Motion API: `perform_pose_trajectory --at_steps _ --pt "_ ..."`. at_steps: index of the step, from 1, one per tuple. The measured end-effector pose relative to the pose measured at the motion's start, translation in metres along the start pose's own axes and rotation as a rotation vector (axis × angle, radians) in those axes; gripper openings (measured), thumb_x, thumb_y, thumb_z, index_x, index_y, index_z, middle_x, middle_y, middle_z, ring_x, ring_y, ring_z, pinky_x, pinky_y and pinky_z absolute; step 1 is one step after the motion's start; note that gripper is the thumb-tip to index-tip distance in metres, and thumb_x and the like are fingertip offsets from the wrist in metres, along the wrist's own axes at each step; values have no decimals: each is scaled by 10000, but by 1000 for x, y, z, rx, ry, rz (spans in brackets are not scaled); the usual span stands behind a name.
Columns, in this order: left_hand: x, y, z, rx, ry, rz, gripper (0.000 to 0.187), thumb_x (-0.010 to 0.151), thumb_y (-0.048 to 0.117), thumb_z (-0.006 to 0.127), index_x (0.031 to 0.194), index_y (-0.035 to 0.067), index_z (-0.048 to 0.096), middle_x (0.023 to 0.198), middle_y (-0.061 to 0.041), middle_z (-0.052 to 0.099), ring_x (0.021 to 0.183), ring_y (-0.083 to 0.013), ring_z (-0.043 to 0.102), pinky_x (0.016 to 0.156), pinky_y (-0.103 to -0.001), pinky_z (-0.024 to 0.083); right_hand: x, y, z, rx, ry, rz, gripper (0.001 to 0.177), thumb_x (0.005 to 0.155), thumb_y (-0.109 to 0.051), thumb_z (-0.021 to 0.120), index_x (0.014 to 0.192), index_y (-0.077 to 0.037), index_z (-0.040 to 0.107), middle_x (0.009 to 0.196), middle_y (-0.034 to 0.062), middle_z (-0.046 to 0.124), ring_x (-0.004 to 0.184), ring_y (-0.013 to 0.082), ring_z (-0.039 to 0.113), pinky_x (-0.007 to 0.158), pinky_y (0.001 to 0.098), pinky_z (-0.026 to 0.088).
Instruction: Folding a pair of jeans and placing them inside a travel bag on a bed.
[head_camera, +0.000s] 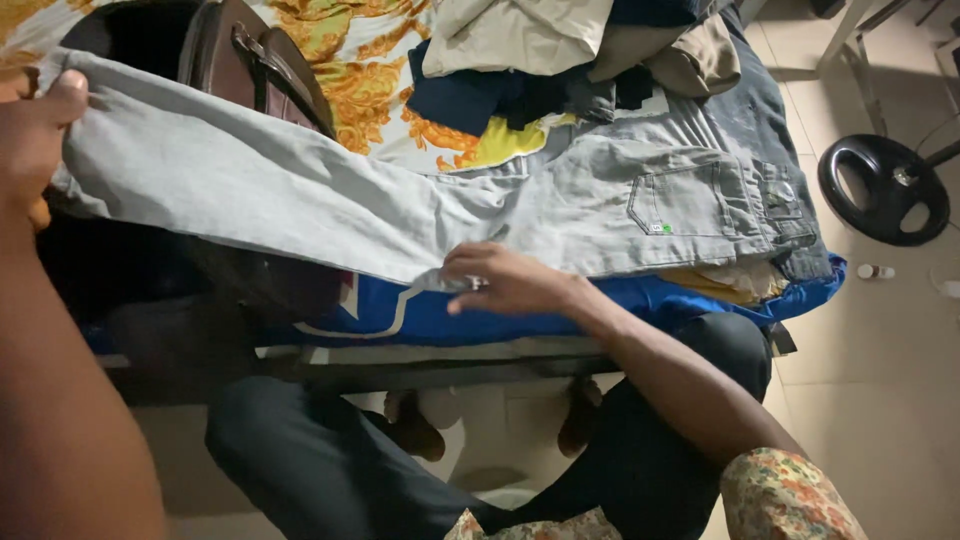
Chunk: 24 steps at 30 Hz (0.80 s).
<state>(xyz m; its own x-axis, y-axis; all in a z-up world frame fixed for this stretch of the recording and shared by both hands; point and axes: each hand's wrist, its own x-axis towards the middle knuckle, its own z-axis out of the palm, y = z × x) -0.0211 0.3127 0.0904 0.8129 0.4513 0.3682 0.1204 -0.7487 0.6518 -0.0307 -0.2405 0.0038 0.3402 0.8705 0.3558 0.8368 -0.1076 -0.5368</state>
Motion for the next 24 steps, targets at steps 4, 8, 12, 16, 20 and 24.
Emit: perform_pose_trajectory --at_steps 4,8,12,16,20,24 --pt "5 -60 33 151 -12 -6 457 1149 494 584 1271 57 640 990 -199 695 804 -353 673 644 -572 516 -17 60 5 127 124 242 207 994 -104 696 1200 -84 685 1215 90 711 1077 244 704 882 382 597" --pt "-12 -50 27 -26 -2 75 361 1177 418 530 1265 97 669 1029 -33 681 819 -168 641 702 -432 512 -26 107 -13 -224 407 365 205 1011 -115 611 1197 -97 694 1210 102 692 1121 239 643 960 441 482" --pt "-53 26 13 -87 50 94 303 1208 332 595 1124 45 644 877 -53 629 705 -183 563 653 -393 463 -29 114 -36 -287 154 554 276 947 -336 756 1158 -158 760 1138 58 703 1110 228 612 1020 422 312" --pt "-65 48 11 -42 87 76 272 1191 312 635 1127 48 653 854 -56 645 675 -169 567 630 -378 455 -24 130 -37 -296 53 600 441 846 -417 830 1195 -155 764 1083 75 673 1088 240 593 996 426 342" --pt "-54 14 17 78 84 43 374 1147 322 622 1078 -45 611 811 -184 617 610 -257 539 568 -476 446 -26 147 -37 33 38 554 529 761 -394 871 1135 -56 713 1102 57 672 1011 187 599 894 407 446" --pt "-59 24 13 185 159 41 425 1106 345 680 1308 -16 581 868 -211 663 649 -350 608 484 -580 457 -12 151 -43 207 -27 561 413 986 -441 689 1149 -64 735 933 24 728 849 110 610 756 343 516"
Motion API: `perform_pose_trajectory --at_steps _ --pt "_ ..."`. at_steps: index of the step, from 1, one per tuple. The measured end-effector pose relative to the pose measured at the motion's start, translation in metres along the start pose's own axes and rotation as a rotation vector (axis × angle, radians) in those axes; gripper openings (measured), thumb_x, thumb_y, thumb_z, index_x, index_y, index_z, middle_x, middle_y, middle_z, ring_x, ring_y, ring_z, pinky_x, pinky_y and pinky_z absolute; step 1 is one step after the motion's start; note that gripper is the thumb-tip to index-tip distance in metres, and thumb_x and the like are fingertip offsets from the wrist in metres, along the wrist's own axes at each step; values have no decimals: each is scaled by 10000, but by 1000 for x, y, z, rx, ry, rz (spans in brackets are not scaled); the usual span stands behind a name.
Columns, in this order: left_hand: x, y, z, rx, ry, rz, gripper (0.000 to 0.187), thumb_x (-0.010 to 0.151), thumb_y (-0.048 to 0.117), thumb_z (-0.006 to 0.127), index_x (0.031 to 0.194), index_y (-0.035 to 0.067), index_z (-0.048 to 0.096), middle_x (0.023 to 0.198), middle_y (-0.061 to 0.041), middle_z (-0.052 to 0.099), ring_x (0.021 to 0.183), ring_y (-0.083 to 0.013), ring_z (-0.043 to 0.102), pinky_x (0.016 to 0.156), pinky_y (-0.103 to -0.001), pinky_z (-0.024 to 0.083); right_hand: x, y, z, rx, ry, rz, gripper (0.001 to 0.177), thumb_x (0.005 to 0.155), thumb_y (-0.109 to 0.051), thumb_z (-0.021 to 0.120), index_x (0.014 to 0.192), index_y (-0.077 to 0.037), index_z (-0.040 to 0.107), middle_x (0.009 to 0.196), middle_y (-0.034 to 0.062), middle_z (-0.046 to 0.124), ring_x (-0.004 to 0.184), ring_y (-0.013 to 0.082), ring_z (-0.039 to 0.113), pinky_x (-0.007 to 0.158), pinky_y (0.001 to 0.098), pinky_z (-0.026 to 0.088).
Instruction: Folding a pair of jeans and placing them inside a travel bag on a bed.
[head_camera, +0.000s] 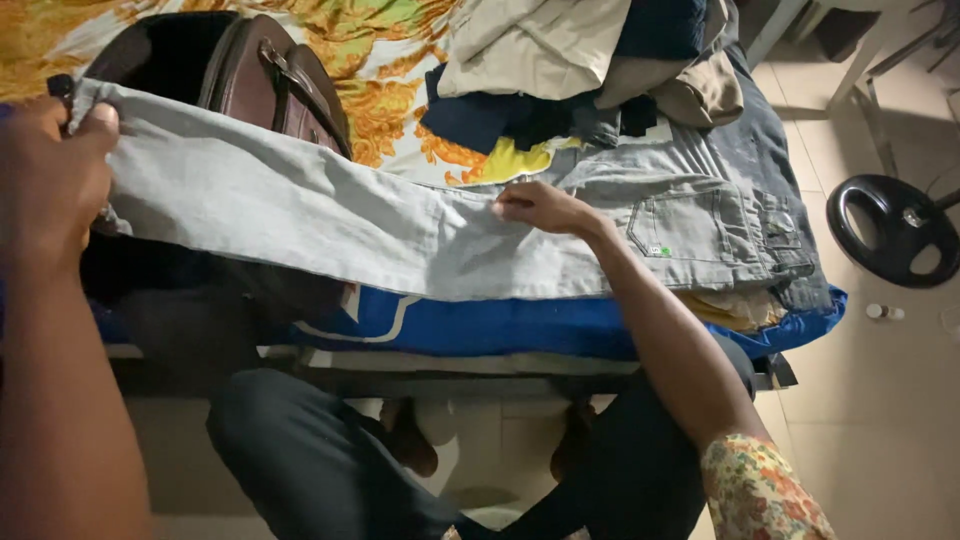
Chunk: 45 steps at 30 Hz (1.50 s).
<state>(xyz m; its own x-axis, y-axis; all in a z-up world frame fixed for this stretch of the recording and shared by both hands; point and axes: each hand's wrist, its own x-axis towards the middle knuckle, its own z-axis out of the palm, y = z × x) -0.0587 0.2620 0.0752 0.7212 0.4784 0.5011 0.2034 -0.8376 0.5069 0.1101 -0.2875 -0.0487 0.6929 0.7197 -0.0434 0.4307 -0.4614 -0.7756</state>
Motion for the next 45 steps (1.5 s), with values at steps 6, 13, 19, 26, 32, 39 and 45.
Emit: perform_pose_trajectory --at_steps 6,13,19,26,32,39,45 --pt "-6 4 -9 26 -75 23 331 1127 334 619 1095 5 615 903 -182 624 748 -376 606 624 -568 464 21 12 13 -84 344 -5 244 970 -278 706 1001 -38 741 868 80 716 774 175 671 736 363 522" --pt "-11 52 -28 206 -13 205 353 1117 274 676 944 -28 619 744 -223 540 576 -357 477 503 -552 382 10 -46 65 -716 747 -301 199 797 -43 656 977 -99 720 1034 88 653 1048 275 613 887 533 436" --pt "-14 115 -37 89 -133 180 425 1156 268 709 844 -12 639 676 -139 550 537 -249 502 526 -455 395 -4 -99 113 -210 231 -283 269 1056 -132 507 1288 -35 603 1268 150 553 1175 306 540 1035 449 478" --pt "-29 218 -9 -191 -347 120 269 1008 286 679 913 35 704 743 -124 666 585 -218 609 541 -409 464 17 -58 125 -408 115 -366 473 1019 -250 603 1420 -12 526 1444 188 506 1303 359 464 1036 551 378" --pt "-65 291 78 -415 -412 95 244 929 253 665 967 12 677 859 -193 723 755 -343 712 651 -473 541 -2 -66 42 952 111 -39 381 1034 -325 475 1227 -25 607 1202 145 644 986 277 666 803 436 552" --pt "-132 359 214 -609 -600 206 315 928 288 622 1037 -8 624 922 -276 721 902 -452 717 786 -513 565 -59 -97 -38 1232 277 106 653 972 -635 383 1228 -94 642 1180 53 650 1068 183 651 901 401 572" --pt "-194 360 237 -615 -806 398 262 947 229 595 1086 30 695 998 -242 733 971 -435 697 862 -515 539 -78 18 -38 735 412 330 402 978 -343 656 1199 -6 640 1090 102 680 959 212 651 809 389 531"
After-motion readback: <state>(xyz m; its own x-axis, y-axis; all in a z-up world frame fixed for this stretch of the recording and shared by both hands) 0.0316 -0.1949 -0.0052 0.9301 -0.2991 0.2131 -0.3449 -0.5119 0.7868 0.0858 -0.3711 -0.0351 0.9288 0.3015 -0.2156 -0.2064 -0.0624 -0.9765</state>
